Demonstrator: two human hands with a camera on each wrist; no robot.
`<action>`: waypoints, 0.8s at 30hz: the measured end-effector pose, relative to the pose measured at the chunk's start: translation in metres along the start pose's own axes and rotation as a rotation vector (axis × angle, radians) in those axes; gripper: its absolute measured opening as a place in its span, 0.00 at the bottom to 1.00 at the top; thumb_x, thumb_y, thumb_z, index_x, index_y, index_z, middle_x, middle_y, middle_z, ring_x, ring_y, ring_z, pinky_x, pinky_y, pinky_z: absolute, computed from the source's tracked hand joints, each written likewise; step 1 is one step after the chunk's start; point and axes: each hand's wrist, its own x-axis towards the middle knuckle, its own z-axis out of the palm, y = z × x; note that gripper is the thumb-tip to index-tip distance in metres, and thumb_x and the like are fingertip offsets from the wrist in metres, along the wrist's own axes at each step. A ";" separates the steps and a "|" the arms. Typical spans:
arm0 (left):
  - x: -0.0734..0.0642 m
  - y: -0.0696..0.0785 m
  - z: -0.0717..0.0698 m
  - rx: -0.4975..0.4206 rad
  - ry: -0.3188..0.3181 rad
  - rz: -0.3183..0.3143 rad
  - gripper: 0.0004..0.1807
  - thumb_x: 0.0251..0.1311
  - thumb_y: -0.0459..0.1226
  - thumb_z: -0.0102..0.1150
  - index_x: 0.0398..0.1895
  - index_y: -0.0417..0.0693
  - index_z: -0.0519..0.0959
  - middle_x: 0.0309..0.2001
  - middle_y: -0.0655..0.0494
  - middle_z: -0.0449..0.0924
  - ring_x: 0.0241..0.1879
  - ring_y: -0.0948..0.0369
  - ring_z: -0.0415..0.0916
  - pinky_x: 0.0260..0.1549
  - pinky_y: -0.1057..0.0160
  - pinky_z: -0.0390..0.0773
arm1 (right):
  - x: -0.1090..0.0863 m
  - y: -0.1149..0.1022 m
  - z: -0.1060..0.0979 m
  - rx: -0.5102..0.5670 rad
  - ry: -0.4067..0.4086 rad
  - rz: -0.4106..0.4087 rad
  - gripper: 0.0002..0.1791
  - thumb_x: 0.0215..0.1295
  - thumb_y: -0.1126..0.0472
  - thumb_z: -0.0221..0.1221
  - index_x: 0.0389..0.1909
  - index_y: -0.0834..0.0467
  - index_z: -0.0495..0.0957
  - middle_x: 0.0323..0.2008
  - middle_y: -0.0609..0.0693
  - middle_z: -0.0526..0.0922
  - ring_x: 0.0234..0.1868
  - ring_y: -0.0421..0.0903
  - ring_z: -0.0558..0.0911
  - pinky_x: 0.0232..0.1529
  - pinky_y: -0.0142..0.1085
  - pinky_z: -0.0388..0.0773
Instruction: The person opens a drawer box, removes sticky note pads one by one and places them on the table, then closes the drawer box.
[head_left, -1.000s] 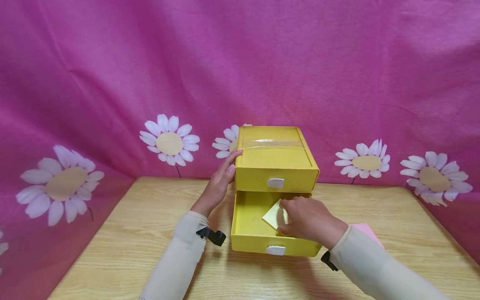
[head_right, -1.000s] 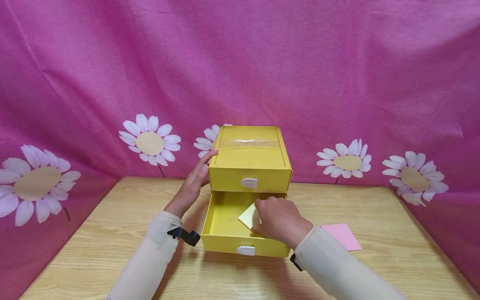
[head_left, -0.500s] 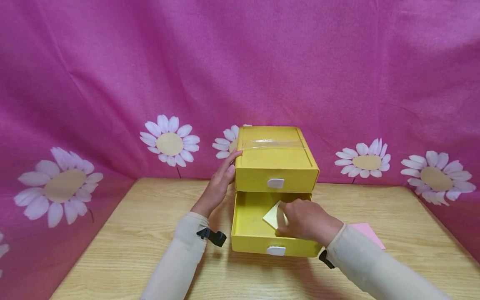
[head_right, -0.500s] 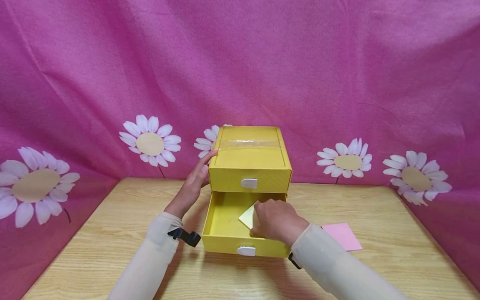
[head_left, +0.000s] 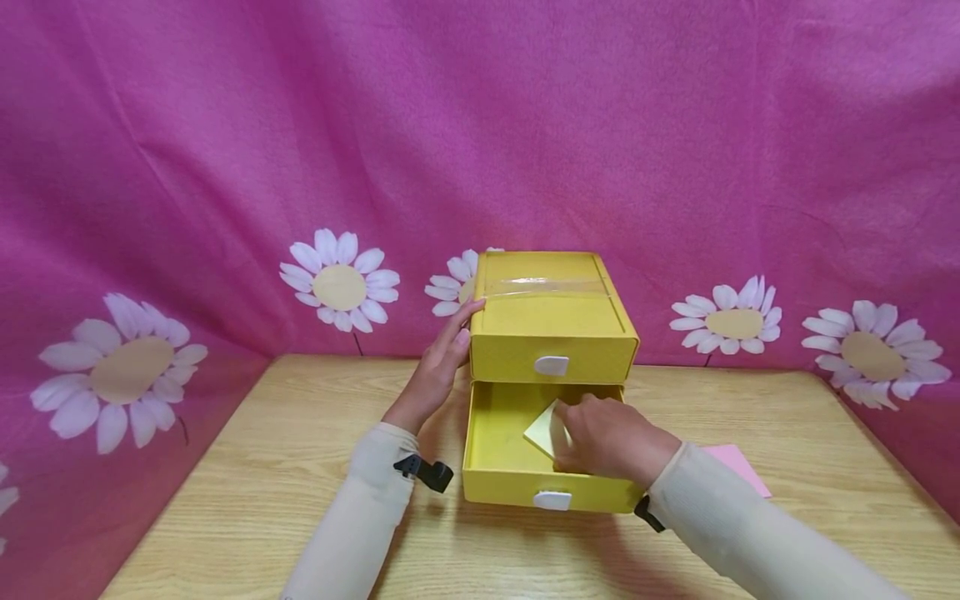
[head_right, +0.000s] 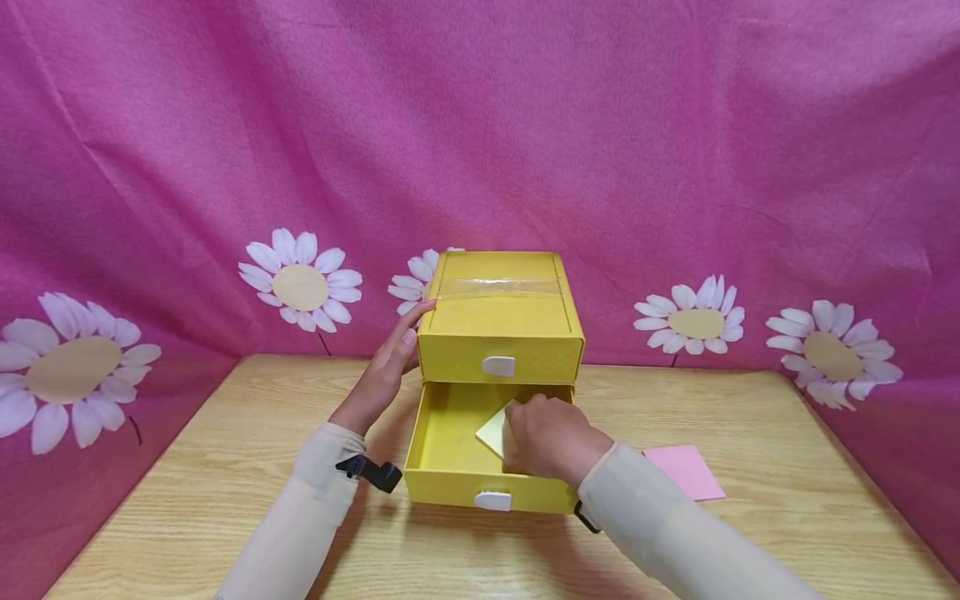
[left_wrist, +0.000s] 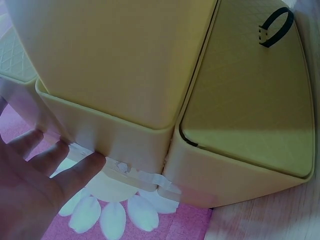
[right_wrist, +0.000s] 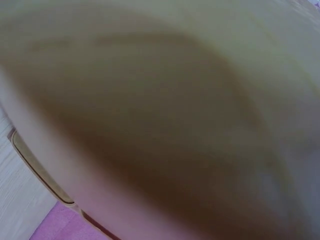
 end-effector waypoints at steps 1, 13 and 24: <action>0.000 0.000 0.000 0.002 0.000 -0.001 0.26 0.76 0.38 0.33 0.75 0.49 0.55 0.75 0.52 0.49 0.69 0.52 0.58 0.63 0.49 0.65 | 0.000 0.000 0.000 0.000 0.004 -0.003 0.20 0.48 0.52 0.70 0.33 0.59 0.74 0.21 0.53 0.72 0.22 0.50 0.75 0.22 0.47 0.75; 0.000 0.002 0.000 0.012 -0.005 0.010 0.26 0.76 0.37 0.33 0.74 0.46 0.55 0.75 0.49 0.50 0.69 0.51 0.58 0.63 0.50 0.65 | 0.006 0.000 0.003 -0.056 0.078 0.002 0.20 0.44 0.46 0.68 0.16 0.51 0.68 0.15 0.46 0.69 0.18 0.46 0.71 0.17 0.43 0.72; 0.000 0.001 0.000 0.017 0.006 0.018 0.25 0.75 0.37 0.33 0.74 0.45 0.56 0.76 0.48 0.46 0.71 0.53 0.52 0.63 0.50 0.64 | 0.005 0.000 0.003 0.036 0.085 0.006 0.13 0.41 0.50 0.63 0.11 0.47 0.67 0.11 0.41 0.64 0.17 0.42 0.68 0.16 0.37 0.65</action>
